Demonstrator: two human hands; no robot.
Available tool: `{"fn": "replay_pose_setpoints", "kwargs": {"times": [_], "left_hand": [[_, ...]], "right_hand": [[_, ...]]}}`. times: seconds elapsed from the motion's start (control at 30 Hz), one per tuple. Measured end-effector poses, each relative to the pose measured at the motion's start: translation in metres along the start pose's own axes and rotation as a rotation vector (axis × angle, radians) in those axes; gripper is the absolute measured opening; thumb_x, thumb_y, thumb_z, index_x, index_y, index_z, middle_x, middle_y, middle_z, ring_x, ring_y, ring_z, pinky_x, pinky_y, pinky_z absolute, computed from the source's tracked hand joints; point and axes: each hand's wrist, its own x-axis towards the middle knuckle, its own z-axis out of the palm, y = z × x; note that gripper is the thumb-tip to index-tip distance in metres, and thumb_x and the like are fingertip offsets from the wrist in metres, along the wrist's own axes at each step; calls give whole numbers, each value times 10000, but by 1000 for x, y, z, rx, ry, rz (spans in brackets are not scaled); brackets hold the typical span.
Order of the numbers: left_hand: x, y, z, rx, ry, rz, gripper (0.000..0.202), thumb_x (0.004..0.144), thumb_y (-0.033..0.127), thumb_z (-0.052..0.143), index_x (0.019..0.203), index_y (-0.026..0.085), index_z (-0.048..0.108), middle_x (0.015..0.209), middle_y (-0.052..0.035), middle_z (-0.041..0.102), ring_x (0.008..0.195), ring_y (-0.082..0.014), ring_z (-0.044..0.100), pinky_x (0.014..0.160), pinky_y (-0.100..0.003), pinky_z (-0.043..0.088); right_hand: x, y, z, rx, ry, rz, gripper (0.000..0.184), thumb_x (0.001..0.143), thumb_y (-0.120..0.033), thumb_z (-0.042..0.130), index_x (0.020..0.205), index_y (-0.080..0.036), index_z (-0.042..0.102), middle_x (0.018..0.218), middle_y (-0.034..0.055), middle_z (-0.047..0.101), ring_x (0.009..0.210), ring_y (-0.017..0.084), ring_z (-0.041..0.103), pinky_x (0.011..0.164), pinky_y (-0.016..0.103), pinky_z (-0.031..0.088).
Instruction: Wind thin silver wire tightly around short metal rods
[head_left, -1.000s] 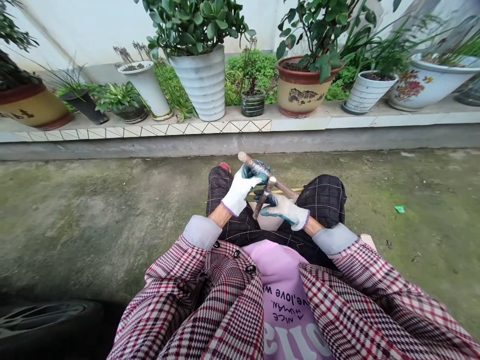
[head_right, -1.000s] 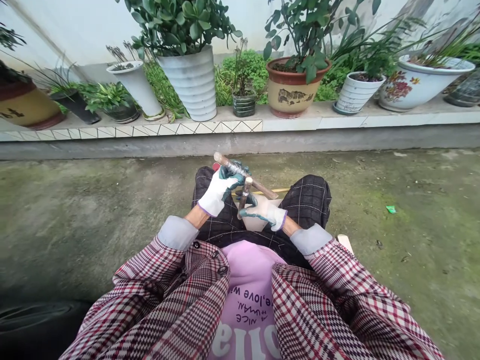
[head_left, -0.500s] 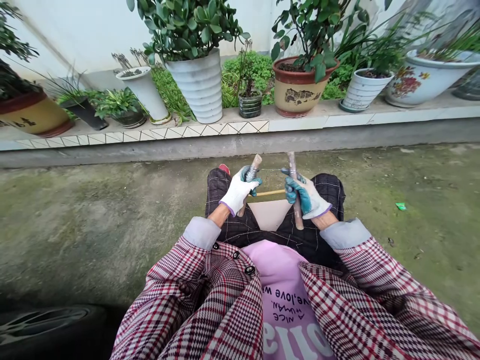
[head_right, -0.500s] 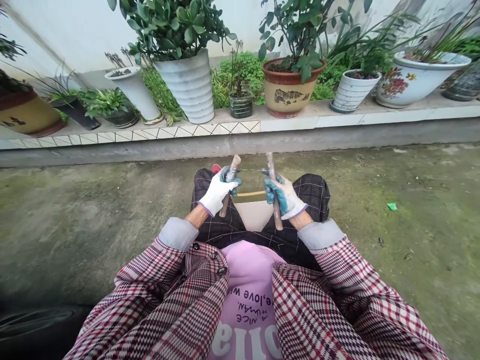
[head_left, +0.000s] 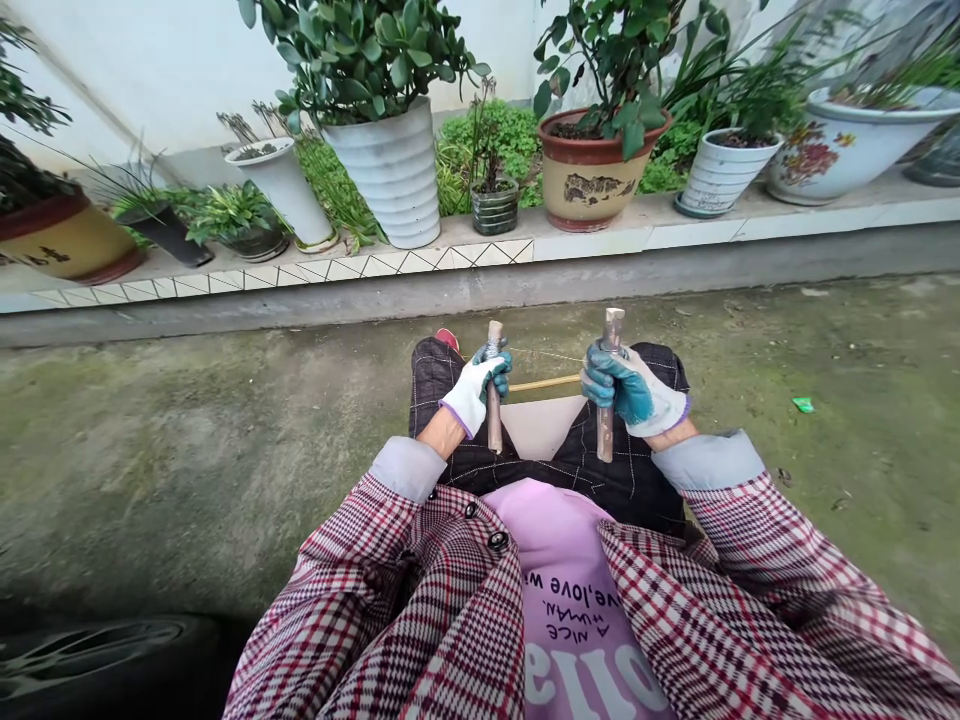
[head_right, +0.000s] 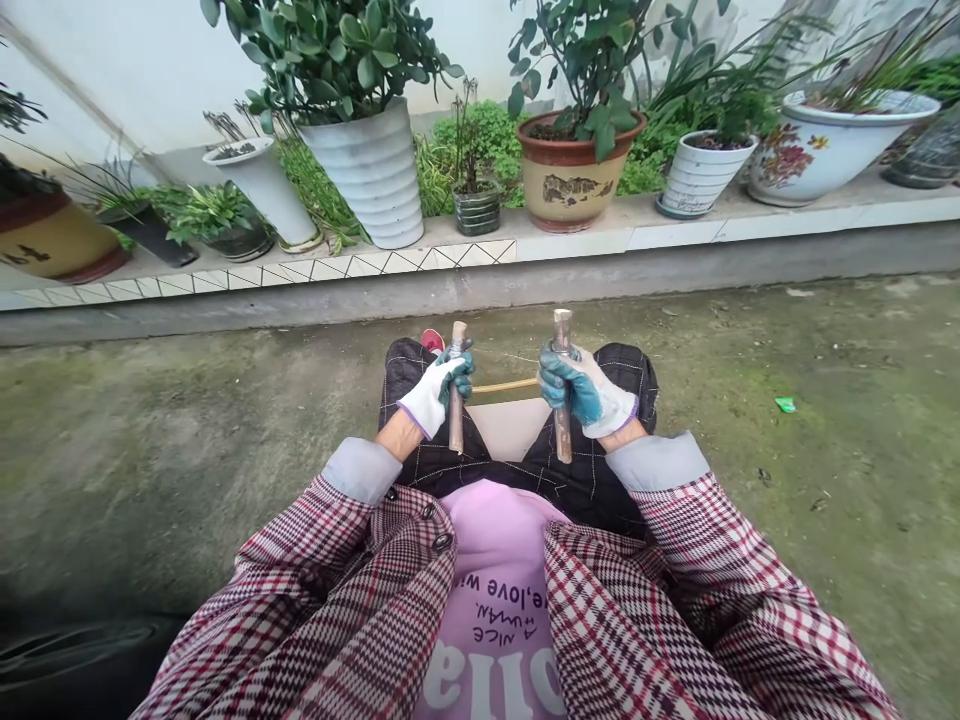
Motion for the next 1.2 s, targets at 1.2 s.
{"fn": "replay_pose_setpoints", "kwargs": {"times": [1.2], "left_hand": [[-41, -11, 41, 1145, -264, 311, 287, 641, 225, 746, 905, 167, 646, 715, 4, 602, 621, -129, 512, 595, -243, 425]], "right_hand": [[14, 17, -22, -321, 427, 105, 276, 653, -247, 830, 732, -172, 577, 673, 51, 701, 563, 178, 678, 386, 219, 510]]}}
